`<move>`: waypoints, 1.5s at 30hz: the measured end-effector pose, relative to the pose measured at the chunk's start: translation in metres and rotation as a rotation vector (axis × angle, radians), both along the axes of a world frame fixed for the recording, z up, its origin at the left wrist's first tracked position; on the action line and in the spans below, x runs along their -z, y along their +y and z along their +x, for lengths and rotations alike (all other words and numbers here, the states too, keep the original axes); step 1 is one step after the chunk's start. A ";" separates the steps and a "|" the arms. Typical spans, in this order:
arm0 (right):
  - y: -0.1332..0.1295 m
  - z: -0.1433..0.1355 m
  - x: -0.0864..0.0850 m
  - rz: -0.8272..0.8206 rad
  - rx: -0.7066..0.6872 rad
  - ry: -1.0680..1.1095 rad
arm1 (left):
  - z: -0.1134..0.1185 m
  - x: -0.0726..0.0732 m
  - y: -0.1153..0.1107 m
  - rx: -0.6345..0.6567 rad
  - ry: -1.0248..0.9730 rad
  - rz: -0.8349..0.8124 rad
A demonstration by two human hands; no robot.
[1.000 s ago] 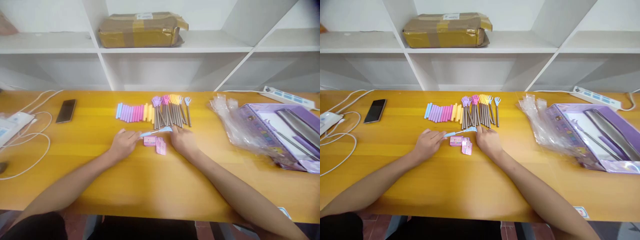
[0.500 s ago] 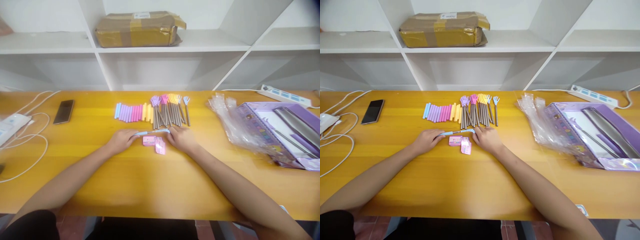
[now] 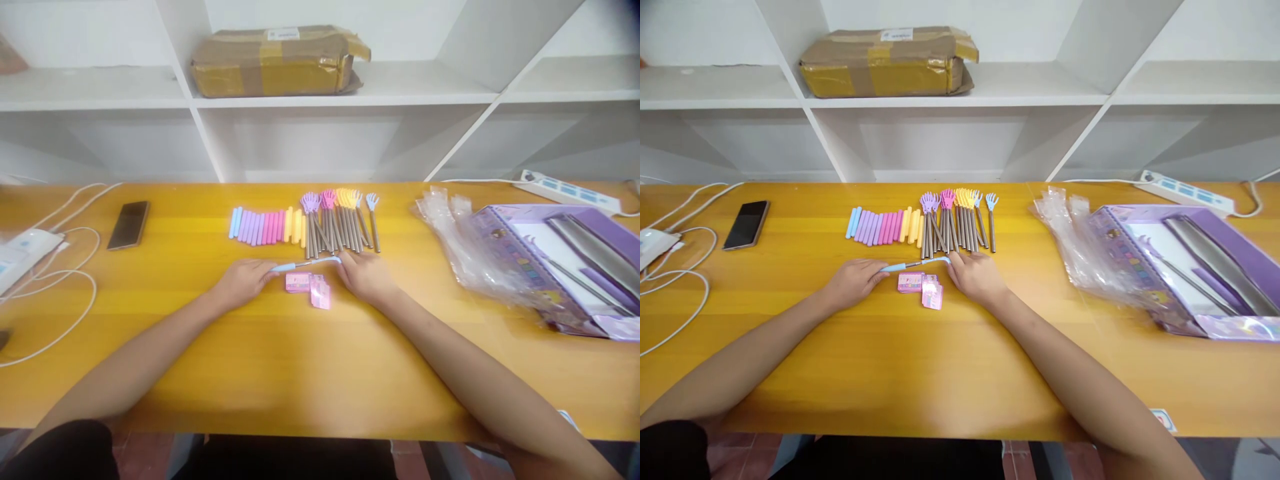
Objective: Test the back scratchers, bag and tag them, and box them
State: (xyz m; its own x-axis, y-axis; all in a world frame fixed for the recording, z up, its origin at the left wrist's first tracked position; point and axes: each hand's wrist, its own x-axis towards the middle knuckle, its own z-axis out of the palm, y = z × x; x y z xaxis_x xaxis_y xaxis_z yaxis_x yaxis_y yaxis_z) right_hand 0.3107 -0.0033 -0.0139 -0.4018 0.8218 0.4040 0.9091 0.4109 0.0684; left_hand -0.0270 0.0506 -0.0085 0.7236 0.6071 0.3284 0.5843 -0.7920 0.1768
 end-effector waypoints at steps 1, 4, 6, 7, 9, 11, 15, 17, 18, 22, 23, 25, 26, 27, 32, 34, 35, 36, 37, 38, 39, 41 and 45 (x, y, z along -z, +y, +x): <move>0.002 0.005 -0.005 -0.031 0.043 0.002 | -0.005 -0.003 0.007 -0.015 0.018 0.037; 0.008 0.045 -0.023 -0.066 0.304 0.034 | -0.044 -0.021 0.042 -0.162 0.059 0.151; 0.011 0.090 -0.033 -0.037 0.565 0.082 | -0.086 -0.034 0.068 -0.318 0.094 0.203; 0.012 0.113 -0.035 -0.017 0.742 0.118 | -0.107 -0.039 0.079 -0.375 0.102 0.218; 0.012 0.156 -0.034 -0.041 0.896 0.164 | -0.142 -0.042 0.094 -0.416 0.098 0.222; 0.012 0.183 -0.026 -0.084 0.877 0.222 | -0.159 -0.038 0.100 -0.399 0.088 0.195; 0.017 0.191 -0.007 -0.051 0.857 0.382 | -0.149 -0.023 0.099 -0.423 0.025 0.210; 0.021 0.185 -0.003 -0.019 0.868 0.453 | -0.140 -0.019 0.098 -0.431 -0.022 0.208; 0.022 0.183 -0.002 -0.011 0.870 0.480 | -0.138 -0.018 0.097 -0.431 -0.043 0.205; 0.025 0.178 -0.002 0.008 0.864 0.535 | -0.138 -0.021 0.097 -0.431 -0.100 0.190; 0.025 0.178 -0.003 0.015 0.859 0.554 | -0.139 -0.022 0.097 -0.432 -0.106 0.185; 0.025 0.178 -0.004 0.027 0.851 0.589 | -0.139 -0.023 0.096 -0.432 -0.108 0.171; 0.024 0.178 -0.004 0.029 0.847 0.598 | -0.139 -0.023 0.096 -0.432 -0.105 0.165; 0.024 0.177 -0.005 0.029 0.842 0.606 | -0.138 -0.023 0.096 -0.434 -0.101 0.158; 0.025 0.176 -0.005 0.024 0.845 0.617 | -0.137 -0.023 0.096 -0.439 -0.088 0.140; 0.025 0.177 -0.004 0.026 0.846 0.623 | -0.137 -0.022 0.096 -0.432 -0.084 0.136; 0.025 0.178 -0.004 0.028 0.842 0.626 | -0.138 -0.022 0.096 -0.425 -0.084 0.131; 0.025 0.179 -0.003 0.029 0.837 0.631 | -0.139 -0.022 0.096 -0.416 -0.087 0.124; 0.025 0.180 -0.003 0.029 0.829 0.635 | -0.139 -0.022 0.096 -0.408 -0.091 0.117; 0.025 0.181 -0.003 0.029 0.822 0.639 | -0.140 -0.022 0.096 -0.400 -0.094 0.111; 0.024 0.182 -0.002 0.026 0.812 0.641 | -0.140 -0.022 0.095 -0.394 -0.096 0.105; 0.024 0.184 -0.002 0.019 0.792 0.645 | -0.141 -0.022 0.095 -0.387 -0.095 0.098; 0.023 0.185 -0.002 0.016 0.774 0.646 | -0.142 -0.022 0.094 -0.395 -0.102 0.090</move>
State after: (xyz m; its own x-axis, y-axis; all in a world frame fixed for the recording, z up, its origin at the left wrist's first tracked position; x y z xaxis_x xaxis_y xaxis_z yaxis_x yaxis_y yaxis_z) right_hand 0.4960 0.0199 -0.0119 0.5395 0.7568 0.3690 0.7905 -0.3044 -0.5315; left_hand -0.1692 0.1446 0.0140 0.4017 0.7970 0.4509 0.8296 -0.5253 0.1894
